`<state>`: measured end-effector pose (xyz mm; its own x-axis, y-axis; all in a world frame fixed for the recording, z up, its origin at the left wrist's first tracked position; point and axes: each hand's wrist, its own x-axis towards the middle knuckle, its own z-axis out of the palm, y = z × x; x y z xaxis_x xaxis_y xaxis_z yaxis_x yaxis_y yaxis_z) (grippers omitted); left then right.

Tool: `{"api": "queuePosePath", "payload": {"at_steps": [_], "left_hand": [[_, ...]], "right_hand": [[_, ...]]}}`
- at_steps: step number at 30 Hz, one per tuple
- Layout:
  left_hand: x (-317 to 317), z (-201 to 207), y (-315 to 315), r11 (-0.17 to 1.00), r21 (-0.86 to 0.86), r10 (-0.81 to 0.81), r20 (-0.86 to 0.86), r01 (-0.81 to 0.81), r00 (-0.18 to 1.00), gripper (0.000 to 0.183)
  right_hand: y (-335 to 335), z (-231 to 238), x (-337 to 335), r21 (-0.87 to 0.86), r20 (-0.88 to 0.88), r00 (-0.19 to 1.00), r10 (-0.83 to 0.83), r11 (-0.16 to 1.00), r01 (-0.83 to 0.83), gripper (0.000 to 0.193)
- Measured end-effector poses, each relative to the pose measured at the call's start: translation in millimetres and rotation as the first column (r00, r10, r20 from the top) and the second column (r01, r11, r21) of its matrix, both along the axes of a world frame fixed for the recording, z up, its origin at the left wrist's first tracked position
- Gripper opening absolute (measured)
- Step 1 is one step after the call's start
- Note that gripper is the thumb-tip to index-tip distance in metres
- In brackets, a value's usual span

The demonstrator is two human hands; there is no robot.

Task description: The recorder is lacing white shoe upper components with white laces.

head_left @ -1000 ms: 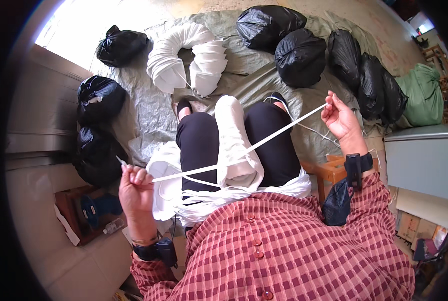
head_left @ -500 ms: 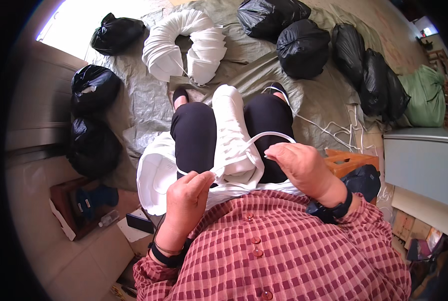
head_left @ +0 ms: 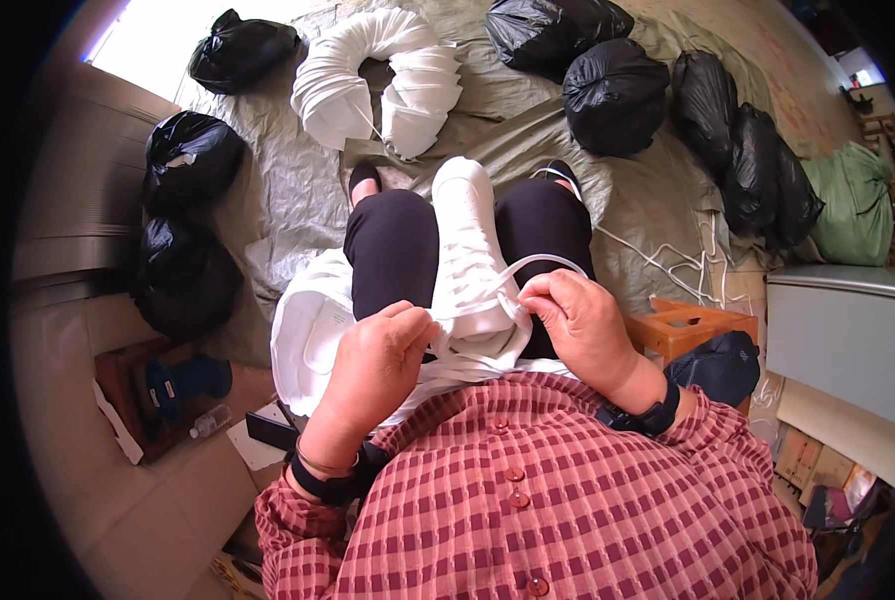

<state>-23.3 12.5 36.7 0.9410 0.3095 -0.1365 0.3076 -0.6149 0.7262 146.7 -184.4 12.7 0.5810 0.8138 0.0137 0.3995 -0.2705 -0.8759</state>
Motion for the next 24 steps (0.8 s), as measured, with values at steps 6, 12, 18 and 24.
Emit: {"api": "queuePosePath", "payload": {"at_steps": [6, 12, 18, 24], "left_hand": [[19, 14, 10, 0.965, 0.167, -0.194, -0.053, 0.2, 0.98, 0.009], [27, 8, -2, 0.932, 0.235, -0.247, -0.145, 0.276, 0.958, 0.007], [23, -10, -26, 0.907, 0.359, -0.149, -0.209, 0.218, 0.966, 0.01], [10, -10, -30, 0.921, 0.39, -0.034, 0.029, 0.02, 0.999, 0.022]], "right_hand": [[4, 7, 1, 0.035, 0.388, 0.911, 0.136, 0.986, -0.162, 0.009], [5, 8, -4, -0.039, 0.314, 0.935, 0.166, 0.986, -0.163, 0.009], [4, 4, -6, -0.064, 0.281, 0.951, 0.128, 0.991, -0.114, 0.01], [0, 9, -6, -0.058, 0.53, 0.833, 0.16, 0.987, -0.152, 0.025]]}}
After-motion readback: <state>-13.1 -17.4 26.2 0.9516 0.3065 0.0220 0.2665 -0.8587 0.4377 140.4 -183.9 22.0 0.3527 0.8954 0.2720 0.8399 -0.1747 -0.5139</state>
